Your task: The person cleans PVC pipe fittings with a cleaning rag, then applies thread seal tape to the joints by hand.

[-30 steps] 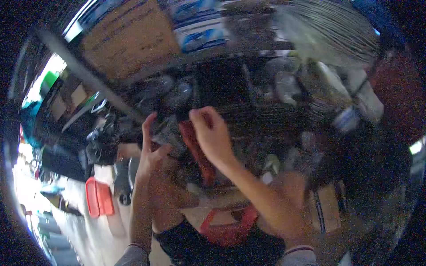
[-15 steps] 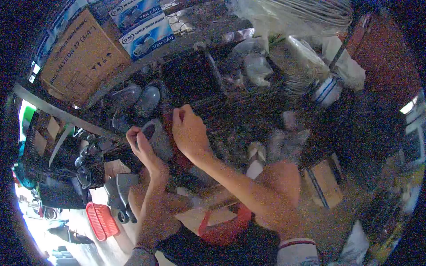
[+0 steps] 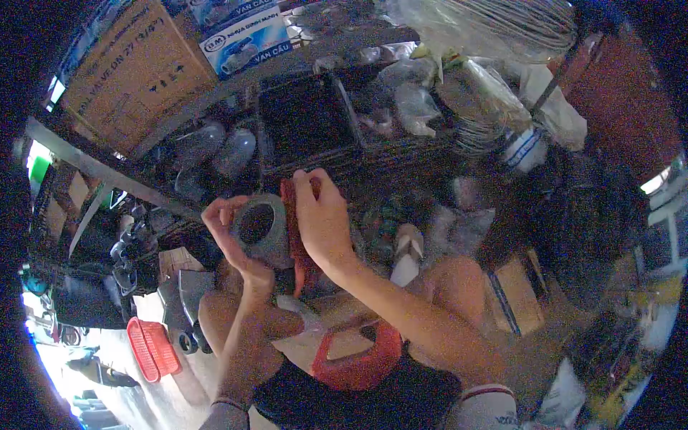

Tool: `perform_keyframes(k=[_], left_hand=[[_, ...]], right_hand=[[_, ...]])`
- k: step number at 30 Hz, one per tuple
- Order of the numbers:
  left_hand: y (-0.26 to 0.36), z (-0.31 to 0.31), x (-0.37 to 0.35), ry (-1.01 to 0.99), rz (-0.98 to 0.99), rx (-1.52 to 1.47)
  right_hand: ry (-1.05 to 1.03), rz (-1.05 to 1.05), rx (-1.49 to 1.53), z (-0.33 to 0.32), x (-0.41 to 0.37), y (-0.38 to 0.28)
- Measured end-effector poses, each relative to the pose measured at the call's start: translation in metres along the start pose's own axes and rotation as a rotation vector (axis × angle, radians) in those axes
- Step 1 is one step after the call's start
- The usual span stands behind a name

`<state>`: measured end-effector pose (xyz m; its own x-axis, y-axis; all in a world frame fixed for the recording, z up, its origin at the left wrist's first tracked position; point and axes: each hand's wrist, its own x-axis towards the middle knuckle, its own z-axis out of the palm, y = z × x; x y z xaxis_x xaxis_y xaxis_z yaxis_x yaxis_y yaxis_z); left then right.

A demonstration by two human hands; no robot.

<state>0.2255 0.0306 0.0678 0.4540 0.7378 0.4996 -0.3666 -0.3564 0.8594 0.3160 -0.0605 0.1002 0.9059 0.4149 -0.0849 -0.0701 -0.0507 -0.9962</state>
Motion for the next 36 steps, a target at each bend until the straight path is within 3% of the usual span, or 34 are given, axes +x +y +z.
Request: perform_keyframes(k=[1,2,4,7,8,11,14,17,21,22,26,29,30,33,34,36], left_hand=[[0.0,0.001,-0.001,0.051,0.011,0.042],[0.003,0.001,-0.003,0.047,-0.111,0.017],[0.009,0.003,-0.008,0.043,-0.352,-0.04],[0.012,0.014,-0.018,0.123,-0.289,-0.086],[0.016,0.013,-0.018,0.104,-0.102,0.217],[0.013,0.005,-0.015,-0.064,-0.128,0.017],[0.008,0.009,-0.016,-0.134,0.071,0.115],[-0.004,0.007,-0.001,0.112,-0.193,-0.021],[0.015,0.001,-0.008,-0.107,-0.205,-0.06],[0.025,0.005,-0.009,-0.185,-0.078,0.104],[-0.011,0.002,-0.001,0.095,-0.409,-0.029],[-0.002,0.0,-0.004,0.088,-0.822,-0.346],[0.006,0.005,-0.003,0.106,-0.792,-0.201],[0.016,0.016,-0.016,0.093,-0.666,-0.372],[0.018,0.023,-0.016,0.15,-0.584,-0.216],[0.025,0.034,-0.016,0.269,-0.412,0.094]], right_hand=[[-0.014,0.029,0.059,-0.002,-0.002,-0.006],[-0.026,0.059,0.117,-0.003,-0.003,-0.009],[0.012,-0.092,0.053,-0.002,-0.005,-0.004],[0.058,-0.209,0.006,0.004,-0.015,-0.002],[0.069,-0.225,-0.003,0.006,-0.019,-0.002],[0.03,-0.153,-0.03,0.003,-0.006,0.004],[0.015,-0.07,0.076,-0.002,0.001,0.002],[0.031,-0.122,-0.022,0.01,-0.011,0.004],[-0.009,-0.11,-0.089,0.005,0.002,0.012],[0.004,-0.122,-0.098,0.002,0.008,0.012],[0.064,-0.033,-0.072,0.005,0.008,0.02],[0.073,-0.086,-0.083,0.004,0.008,0.01],[0.078,-0.128,-0.102,0.003,0.008,0.006],[0.138,-0.149,-0.147,0.004,0.015,0.014],[0.16,-0.194,-0.167,0.009,0.011,0.018],[0.105,-0.089,-0.17,0.014,-0.002,0.021]])
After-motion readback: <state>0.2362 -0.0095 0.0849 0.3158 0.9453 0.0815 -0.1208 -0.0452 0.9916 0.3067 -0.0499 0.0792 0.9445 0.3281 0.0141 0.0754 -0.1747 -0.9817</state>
